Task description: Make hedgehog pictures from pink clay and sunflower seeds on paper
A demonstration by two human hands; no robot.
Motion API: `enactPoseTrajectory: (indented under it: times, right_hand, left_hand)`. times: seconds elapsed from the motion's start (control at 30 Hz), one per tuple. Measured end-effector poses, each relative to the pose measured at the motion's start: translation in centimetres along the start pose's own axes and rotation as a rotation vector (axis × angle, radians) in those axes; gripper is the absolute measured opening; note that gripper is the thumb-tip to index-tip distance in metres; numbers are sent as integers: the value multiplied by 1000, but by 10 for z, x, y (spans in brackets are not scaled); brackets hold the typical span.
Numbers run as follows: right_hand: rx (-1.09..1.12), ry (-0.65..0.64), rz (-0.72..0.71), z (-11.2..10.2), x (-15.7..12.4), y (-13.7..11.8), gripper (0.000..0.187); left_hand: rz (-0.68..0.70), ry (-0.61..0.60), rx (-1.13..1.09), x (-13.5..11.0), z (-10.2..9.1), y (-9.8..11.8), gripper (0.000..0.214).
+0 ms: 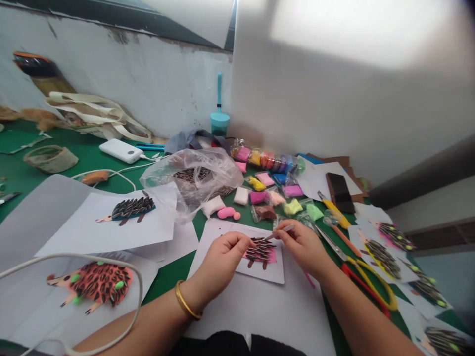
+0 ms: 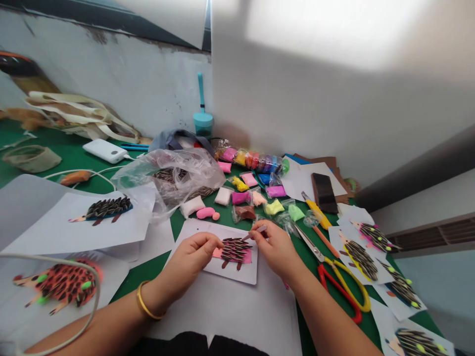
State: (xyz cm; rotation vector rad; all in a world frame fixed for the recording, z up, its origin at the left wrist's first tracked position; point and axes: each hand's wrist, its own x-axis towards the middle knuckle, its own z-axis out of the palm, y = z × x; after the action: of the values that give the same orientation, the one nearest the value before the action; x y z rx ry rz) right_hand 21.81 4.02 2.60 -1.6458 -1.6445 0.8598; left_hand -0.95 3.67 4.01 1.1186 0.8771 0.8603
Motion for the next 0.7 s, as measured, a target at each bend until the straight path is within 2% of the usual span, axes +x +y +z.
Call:
enactPoseTrajectory:
  times: [0.27,0.7]
  right_hand:
    - [18,51,-34,-1,0,0,18]
    - [-25,-2,-43,4,2,1,13]
  left_hand:
    - [1,0,-26,1,0,-1,25]
    - [2,6,-21,0,1,0,25]
